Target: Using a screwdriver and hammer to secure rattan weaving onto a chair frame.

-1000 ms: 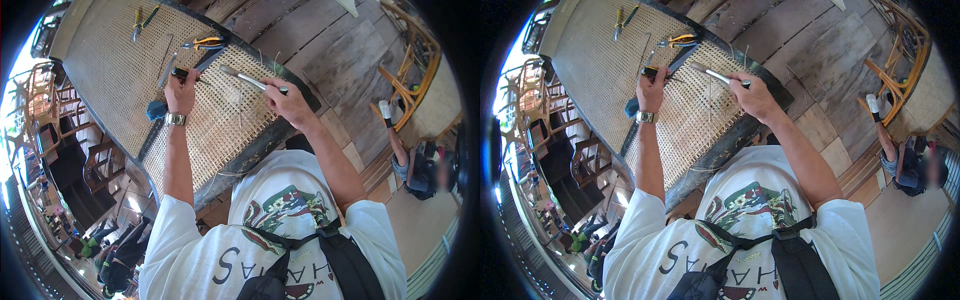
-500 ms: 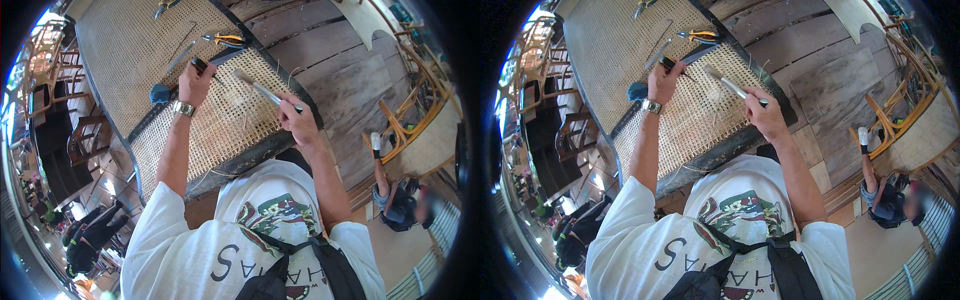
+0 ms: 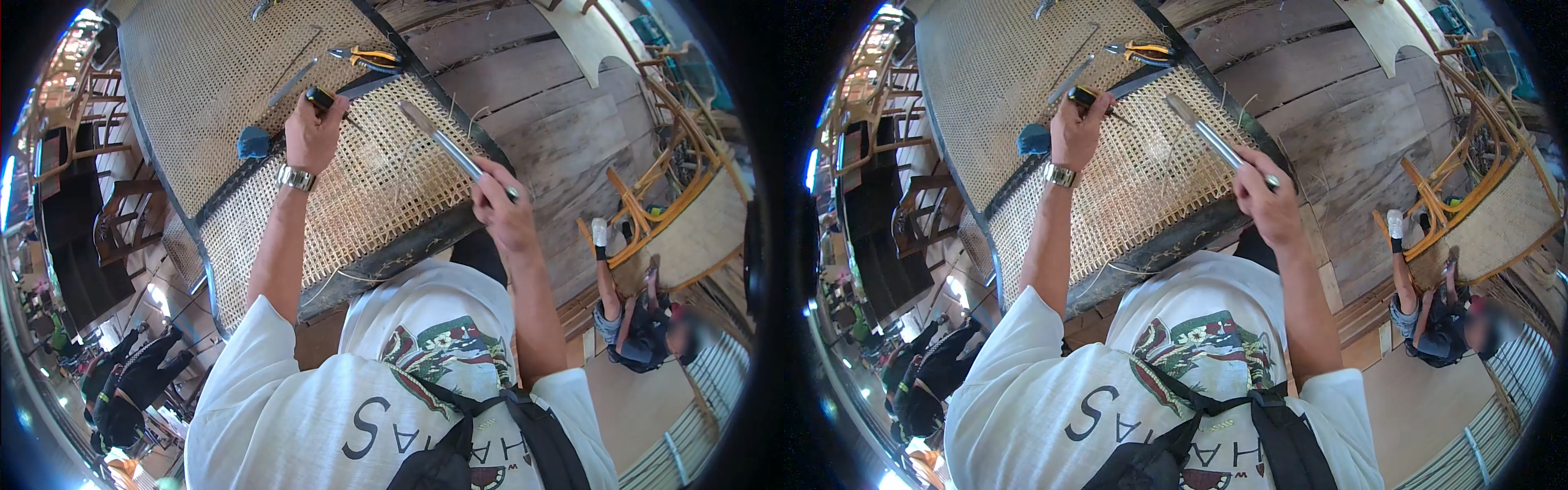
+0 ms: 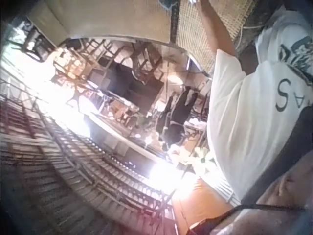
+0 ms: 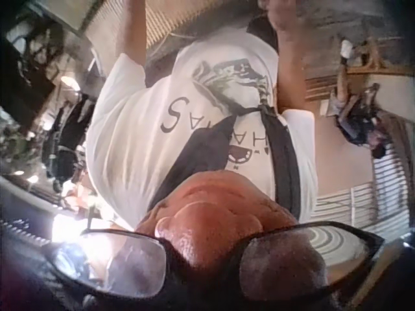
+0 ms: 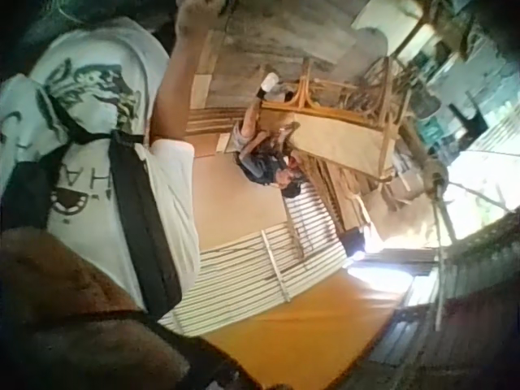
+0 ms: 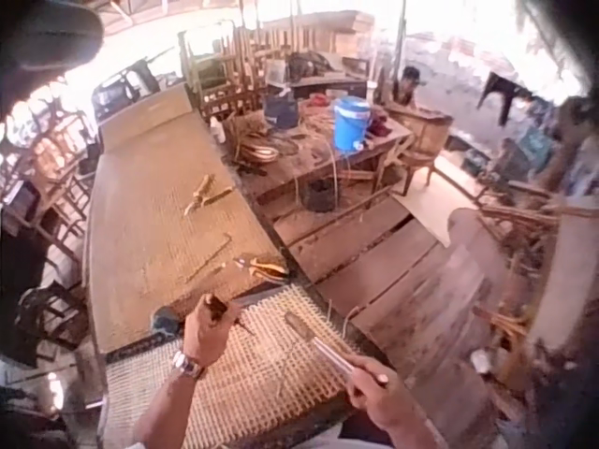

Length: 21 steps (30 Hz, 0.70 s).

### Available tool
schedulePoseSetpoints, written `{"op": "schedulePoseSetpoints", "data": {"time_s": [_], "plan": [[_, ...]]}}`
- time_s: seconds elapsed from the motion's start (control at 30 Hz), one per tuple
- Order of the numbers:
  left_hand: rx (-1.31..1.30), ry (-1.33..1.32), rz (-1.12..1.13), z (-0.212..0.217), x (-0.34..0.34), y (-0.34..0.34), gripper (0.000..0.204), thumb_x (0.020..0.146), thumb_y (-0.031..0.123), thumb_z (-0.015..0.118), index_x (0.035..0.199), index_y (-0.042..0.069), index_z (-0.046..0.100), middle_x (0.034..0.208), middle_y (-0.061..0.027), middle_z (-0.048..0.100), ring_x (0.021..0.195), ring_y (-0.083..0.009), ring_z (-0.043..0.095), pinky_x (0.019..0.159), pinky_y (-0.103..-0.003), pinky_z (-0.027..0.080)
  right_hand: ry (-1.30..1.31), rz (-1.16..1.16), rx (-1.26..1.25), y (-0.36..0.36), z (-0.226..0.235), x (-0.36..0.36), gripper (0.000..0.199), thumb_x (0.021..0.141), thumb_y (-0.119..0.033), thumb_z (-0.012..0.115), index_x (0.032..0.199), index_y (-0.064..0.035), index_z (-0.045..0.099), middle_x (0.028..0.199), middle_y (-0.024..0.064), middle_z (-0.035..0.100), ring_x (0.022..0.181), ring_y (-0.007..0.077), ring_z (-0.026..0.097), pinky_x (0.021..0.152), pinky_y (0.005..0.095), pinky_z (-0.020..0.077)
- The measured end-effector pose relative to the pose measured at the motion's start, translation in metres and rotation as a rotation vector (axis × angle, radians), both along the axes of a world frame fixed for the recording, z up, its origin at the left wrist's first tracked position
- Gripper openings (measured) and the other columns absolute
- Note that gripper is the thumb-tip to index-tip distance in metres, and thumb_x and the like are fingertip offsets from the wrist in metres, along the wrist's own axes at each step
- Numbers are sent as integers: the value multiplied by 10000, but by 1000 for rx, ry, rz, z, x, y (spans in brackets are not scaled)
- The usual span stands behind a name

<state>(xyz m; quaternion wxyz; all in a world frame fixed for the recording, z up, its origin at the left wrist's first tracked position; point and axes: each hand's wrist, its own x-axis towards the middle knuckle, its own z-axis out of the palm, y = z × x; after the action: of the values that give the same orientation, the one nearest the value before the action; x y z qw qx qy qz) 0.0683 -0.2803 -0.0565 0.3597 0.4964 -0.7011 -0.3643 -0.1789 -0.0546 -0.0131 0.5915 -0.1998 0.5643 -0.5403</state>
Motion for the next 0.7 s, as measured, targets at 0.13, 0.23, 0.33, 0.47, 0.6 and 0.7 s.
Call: {"op": "schedulePoseSetpoints", "data": {"time_s": [0.13, 0.23, 0.33, 0.47, 0.6, 0.7], "plan": [[19, -14, -31, -8, 4, 11, 299, 918, 319, 747, 1013, 49, 660, 803, -55, 739, 696, -138, 678, 652, -299, 532, -245, -90, -92, 57, 10, -19, 373, 1036, -181, 538, 1364, -5, 551, 764, -8, 519, 545, 33, 352, 503, 200, 298], [183, 156, -1, -12, 8, 20, 297, 935, 313, 739, 1010, 37, 658, 867, -42, 761, 759, -118, 693, 691, -285, 541, -338, -213, -148, 88, 15, -26, 373, 1038, -176, 531, 1367, -1, 546, 770, 9, 522, 526, 41, 330, 503, 202, 289], [210, 149, 20, -9, 12, 31, 298, 944, 323, 731, 1012, 41, 659, 870, -31, 762, 771, -116, 693, 695, -284, 539, -263, -219, -97, 100, 12, -32, 375, 1041, -182, 522, 1374, -10, 541, 767, 15, 524, 522, 46, 319, 502, 208, 290], [195, 121, -12, 6, 8, 52, 272, 951, 307, 727, 1004, 49, 661, 878, -32, 756, 760, -93, 678, 683, -262, 532, -386, -134, -80, 104, 4, -35, 376, 1039, -184, 533, 1377, -20, 539, 767, 11, 520, 527, 39, 316, 505, 203, 290], [213, 197, -4, 28, 1, 81, 230, 966, 262, 709, 992, 40, 656, 872, -26, 751, 786, -101, 686, 711, -267, 536, -374, -126, -57, 115, 3, -33, 394, 1042, -195, 531, 1393, -17, 512, 768, -1, 512, 521, 30, 316, 503, 207, 285], [171, 187, -24, 34, -10, 97, 217, 973, 245, 692, 993, 31, 658, 859, -48, 748, 772, -121, 692, 701, -282, 536, -403, -73, -54, 128, 6, -33, 357, 1033, -165, 553, 1363, -27, 544, 791, 1, 521, 555, 27, 325, 508, 189, 286]]}}
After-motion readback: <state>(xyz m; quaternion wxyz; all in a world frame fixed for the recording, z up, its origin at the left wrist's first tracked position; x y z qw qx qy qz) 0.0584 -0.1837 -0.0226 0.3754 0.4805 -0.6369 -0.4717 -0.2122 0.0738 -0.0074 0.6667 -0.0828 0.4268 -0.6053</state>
